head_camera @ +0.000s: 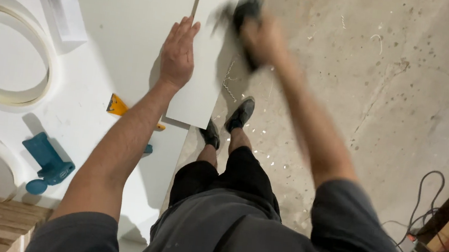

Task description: Applying and finishing edge banding on wooden boards using an iron, sander, and trimming tools.

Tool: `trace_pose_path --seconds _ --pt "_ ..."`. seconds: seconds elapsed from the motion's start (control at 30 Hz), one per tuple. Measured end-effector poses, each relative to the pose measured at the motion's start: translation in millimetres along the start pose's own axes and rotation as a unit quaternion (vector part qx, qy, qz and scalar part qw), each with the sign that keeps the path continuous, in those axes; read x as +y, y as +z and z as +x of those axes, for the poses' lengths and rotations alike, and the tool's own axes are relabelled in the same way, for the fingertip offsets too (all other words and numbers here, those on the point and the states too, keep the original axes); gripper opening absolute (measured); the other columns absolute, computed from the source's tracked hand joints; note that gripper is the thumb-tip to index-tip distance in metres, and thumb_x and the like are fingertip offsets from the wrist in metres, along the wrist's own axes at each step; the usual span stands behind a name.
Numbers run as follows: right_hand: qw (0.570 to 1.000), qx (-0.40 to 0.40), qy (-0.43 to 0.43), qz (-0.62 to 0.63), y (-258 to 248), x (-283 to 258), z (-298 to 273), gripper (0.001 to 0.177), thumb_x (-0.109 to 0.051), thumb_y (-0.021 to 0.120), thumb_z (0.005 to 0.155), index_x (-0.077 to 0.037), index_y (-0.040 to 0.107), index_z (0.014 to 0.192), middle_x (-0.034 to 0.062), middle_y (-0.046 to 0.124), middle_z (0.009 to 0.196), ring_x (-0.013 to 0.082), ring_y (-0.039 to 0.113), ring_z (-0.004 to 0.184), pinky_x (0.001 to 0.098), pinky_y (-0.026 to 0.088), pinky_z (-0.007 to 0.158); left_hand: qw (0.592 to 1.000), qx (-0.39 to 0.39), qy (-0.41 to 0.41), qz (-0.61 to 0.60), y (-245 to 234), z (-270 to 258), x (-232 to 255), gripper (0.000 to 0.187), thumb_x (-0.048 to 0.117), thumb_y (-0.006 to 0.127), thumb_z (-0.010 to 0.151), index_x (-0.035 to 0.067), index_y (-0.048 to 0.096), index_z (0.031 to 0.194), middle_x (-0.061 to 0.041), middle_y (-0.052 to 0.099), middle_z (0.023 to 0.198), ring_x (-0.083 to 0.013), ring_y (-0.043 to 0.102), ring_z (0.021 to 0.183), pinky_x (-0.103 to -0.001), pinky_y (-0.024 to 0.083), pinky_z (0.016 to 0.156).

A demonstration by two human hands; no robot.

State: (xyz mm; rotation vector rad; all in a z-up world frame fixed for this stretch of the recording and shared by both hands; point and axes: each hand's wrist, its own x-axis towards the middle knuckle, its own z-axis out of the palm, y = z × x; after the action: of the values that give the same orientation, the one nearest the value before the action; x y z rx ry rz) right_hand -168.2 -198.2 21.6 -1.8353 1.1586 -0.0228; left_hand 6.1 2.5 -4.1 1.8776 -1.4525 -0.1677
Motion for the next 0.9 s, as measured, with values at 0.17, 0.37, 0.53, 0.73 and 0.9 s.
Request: trace_pose_path --seconds 0.17,0.37,0.53,0.73,0.9 --pt "0.948 -0.118 -0.212 -0.205 158 62 -251 0.015 -0.023 0.063 0.091 -0.011 0.062 0.101 0.0138 0.068 0.098 0.0307 0.064 0.087 0.0437 0.050 0.073 1.000 -0.007 -0.003 0.004 1 0 0 0.041 -0.004 0.042 0.108 0.005 0.056 0.145 -0.019 0.057 0.149 -0.0351 0.052 0.142 -0.049 0.035 0.124" --pt "0.983 -0.097 -0.090 0.131 151 66 -305 0.024 -0.031 0.069 0.095 -0.009 0.061 0.100 0.0086 0.067 0.092 0.0234 0.063 0.079 0.0368 0.050 0.070 1.000 -0.023 -0.014 0.015 -1 -2 3 0.044 -0.007 0.042 0.106 0.005 0.053 0.148 -0.018 0.055 0.151 -0.0346 0.049 0.144 -0.048 0.034 0.126" --pt "0.970 0.006 -0.056 0.235 163 80 -250 0.026 -0.027 0.075 0.093 -0.006 0.069 0.107 0.0021 0.070 0.092 0.0116 0.064 0.084 0.0291 0.051 0.074 1.000 -0.014 0.015 0.009 0 0 1 0.045 -0.009 0.040 0.106 0.003 0.053 0.148 -0.021 0.053 0.152 -0.0369 0.048 0.145 -0.050 0.033 0.126" --pt "0.977 0.049 0.046 0.202 87 79 -82 0.068 -0.059 0.070 0.093 -0.005 0.065 0.134 0.0270 0.068 0.126 0.0477 0.061 0.123 0.0576 0.049 0.102 0.997 -0.020 0.003 0.071 4 -2 -6 0.039 0.013 0.041 0.112 0.009 0.058 0.146 -0.013 0.056 0.149 -0.0305 0.051 0.139 -0.042 0.033 0.122" --pt "0.965 0.086 -0.041 0.243 28 66 60 0.057 -0.042 0.070 0.091 -0.014 0.057 0.140 0.0081 0.067 0.128 0.0239 0.062 0.112 0.0408 0.047 0.095 0.999 -0.022 0.021 0.016 1 0 -2 0.043 -0.004 0.042 0.107 0.004 0.054 0.148 -0.020 0.052 0.153 -0.0367 0.049 0.145 -0.049 0.033 0.127"
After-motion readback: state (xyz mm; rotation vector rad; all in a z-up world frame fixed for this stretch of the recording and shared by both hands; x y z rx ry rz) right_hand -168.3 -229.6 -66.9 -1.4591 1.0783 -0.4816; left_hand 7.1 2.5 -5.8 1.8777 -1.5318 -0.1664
